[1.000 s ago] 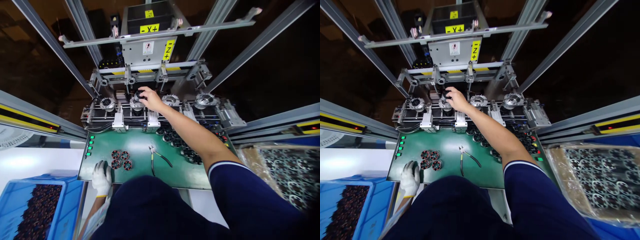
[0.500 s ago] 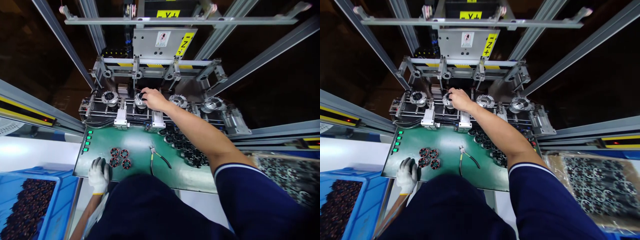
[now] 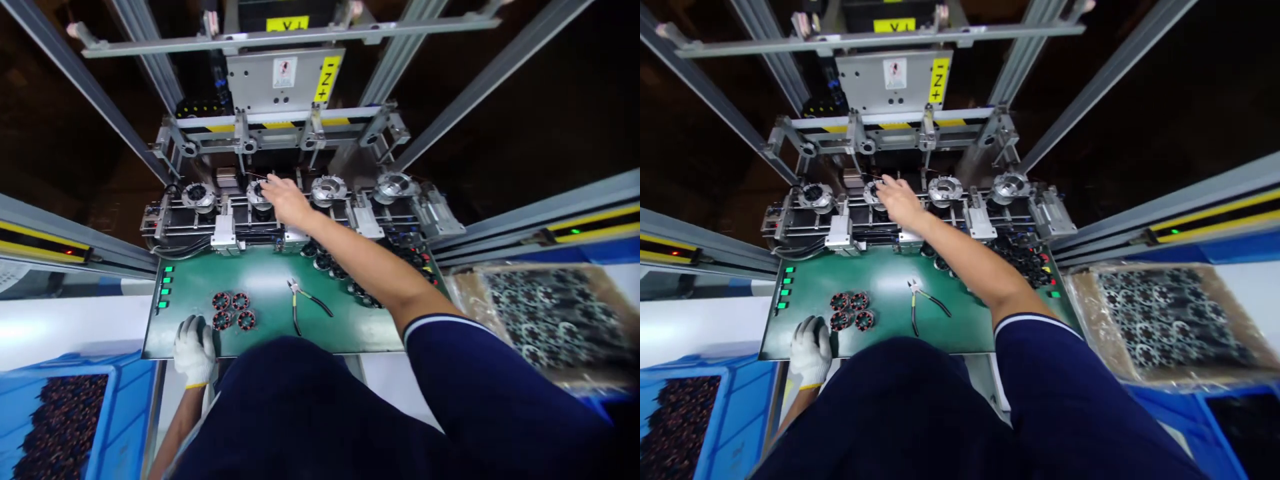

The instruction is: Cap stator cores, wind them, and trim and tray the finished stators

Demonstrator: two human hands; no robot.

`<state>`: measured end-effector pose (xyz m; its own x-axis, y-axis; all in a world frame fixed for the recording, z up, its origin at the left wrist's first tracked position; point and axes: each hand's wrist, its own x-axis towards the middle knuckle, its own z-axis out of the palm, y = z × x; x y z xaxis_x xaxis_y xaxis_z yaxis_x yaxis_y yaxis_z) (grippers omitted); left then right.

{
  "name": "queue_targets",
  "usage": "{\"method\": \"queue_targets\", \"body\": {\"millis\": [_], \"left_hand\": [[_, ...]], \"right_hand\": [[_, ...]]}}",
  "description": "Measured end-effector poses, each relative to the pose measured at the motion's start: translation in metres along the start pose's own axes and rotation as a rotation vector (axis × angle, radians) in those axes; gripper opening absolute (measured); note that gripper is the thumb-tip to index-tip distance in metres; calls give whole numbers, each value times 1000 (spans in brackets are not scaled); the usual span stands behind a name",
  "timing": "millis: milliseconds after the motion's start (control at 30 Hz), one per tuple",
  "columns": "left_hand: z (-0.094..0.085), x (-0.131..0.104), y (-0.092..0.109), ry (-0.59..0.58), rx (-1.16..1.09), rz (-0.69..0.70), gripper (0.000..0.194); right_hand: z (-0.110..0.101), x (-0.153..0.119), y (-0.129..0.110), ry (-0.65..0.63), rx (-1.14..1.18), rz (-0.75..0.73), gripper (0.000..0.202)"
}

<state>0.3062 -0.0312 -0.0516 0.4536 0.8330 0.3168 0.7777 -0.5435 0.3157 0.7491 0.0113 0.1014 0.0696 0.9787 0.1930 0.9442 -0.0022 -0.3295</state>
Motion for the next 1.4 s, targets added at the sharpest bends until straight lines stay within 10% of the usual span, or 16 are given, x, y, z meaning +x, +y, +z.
{"method": "queue_targets", "body": {"millis": [233,433,667,1400], "left_hand": [[3,-1,-5,-6,-14,-8,36],[3,-2,-10,-17,17,-6,37],[2,0,-9,-19,15,8,39],[3,-2,-7,-34,29,4,35]], "right_hand": [[92,-167,-117,161,132,-223,34],[94,-249,-44,290,38,242,34],[86,-253,20,209,-46,499,31],[89,-227,-8,277,247,545,13]]}}
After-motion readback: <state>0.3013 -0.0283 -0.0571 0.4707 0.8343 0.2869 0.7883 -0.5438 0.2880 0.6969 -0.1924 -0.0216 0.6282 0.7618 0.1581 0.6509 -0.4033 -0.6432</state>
